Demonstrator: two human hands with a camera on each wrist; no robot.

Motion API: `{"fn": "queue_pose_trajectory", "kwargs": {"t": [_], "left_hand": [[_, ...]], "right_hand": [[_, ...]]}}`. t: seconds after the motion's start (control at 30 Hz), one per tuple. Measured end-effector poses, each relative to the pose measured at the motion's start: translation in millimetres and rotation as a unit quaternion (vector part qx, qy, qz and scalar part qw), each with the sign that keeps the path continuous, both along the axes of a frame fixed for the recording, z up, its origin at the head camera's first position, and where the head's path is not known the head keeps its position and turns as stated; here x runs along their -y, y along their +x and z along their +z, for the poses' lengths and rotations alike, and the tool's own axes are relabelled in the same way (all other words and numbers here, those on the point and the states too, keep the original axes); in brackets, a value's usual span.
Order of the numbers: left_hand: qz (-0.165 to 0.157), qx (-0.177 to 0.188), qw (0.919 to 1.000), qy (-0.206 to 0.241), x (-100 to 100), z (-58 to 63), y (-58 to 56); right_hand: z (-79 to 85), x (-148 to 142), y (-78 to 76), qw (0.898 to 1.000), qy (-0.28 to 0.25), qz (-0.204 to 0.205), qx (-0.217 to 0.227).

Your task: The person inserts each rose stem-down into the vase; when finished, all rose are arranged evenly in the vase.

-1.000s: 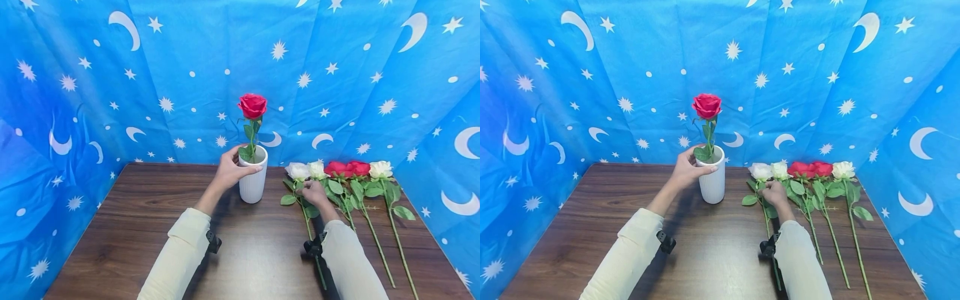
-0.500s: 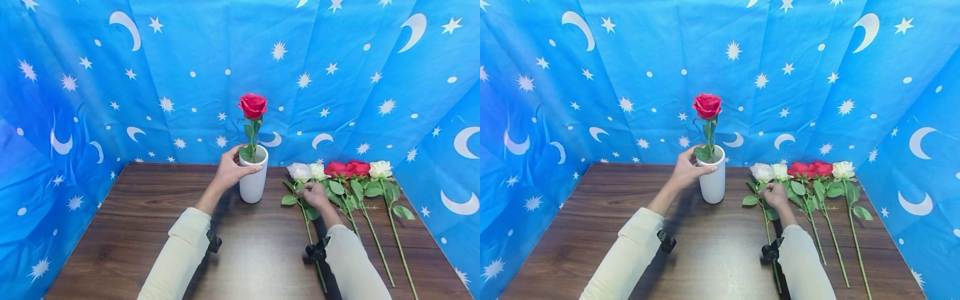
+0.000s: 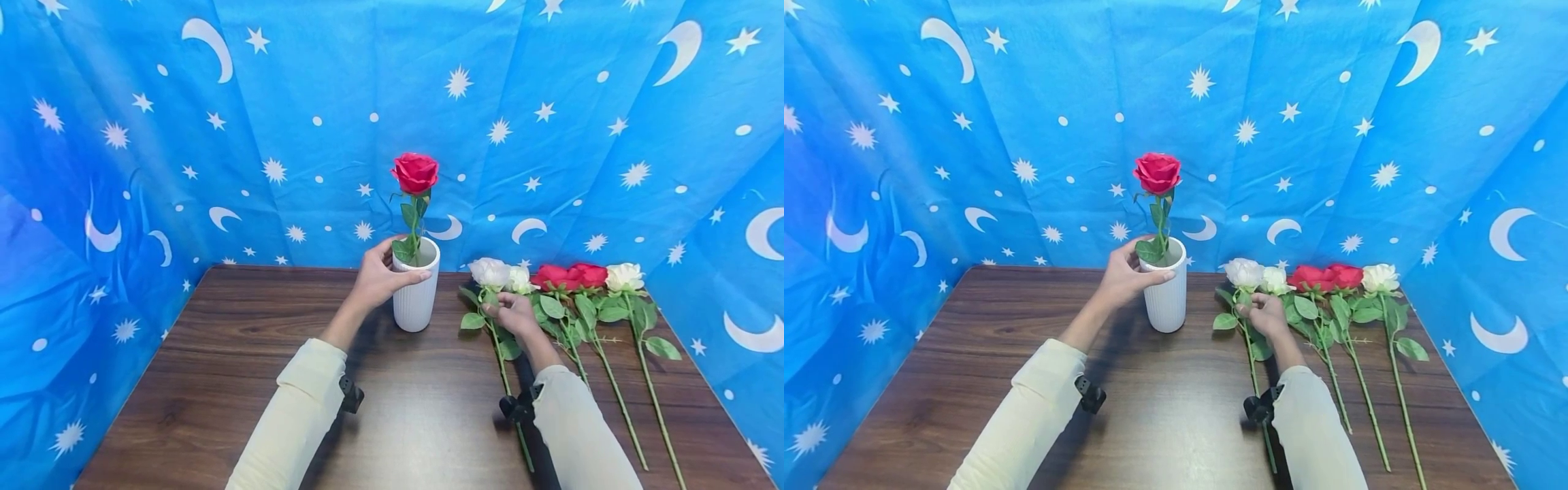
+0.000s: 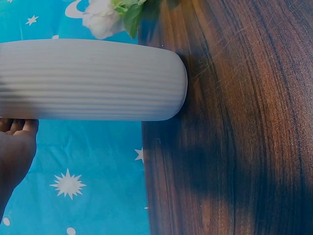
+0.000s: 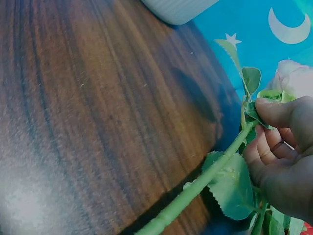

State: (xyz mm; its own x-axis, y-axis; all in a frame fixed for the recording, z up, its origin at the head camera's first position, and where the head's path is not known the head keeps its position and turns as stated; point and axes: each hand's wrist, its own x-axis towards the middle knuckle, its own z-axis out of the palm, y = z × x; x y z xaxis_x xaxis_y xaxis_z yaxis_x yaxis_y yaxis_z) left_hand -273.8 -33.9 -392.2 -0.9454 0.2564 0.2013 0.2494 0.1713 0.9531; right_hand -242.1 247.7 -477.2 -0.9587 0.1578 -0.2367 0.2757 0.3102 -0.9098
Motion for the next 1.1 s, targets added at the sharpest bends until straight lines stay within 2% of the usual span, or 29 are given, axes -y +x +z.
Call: {"fn": "queue_pose_trajectory", "kwargs": {"t": [0.27,0.7,0.9,1.1], "left_hand": [[0.001,-0.004,1.0000,0.000,0,0.6,0.3],[-0.003,-0.006,1.0000,0.006,0,0.4,0.7],[-0.004,-0.005,1.0000,0.007,0,0.2,0.3],[-0.001,-0.005,1.0000,0.003,-1,0.0,-0.1]], "right_hand": [[9.6,1,-4.4,0.999,-0.035,-0.012,-0.025],[40.7,11,-7.6,0.995,-0.094,-0.017,-0.043],[51.0,13,-8.1,0.995,-0.088,-0.015,-0.049],[65.3,17,-8.1,0.993,-0.093,0.006,-0.075]]}}
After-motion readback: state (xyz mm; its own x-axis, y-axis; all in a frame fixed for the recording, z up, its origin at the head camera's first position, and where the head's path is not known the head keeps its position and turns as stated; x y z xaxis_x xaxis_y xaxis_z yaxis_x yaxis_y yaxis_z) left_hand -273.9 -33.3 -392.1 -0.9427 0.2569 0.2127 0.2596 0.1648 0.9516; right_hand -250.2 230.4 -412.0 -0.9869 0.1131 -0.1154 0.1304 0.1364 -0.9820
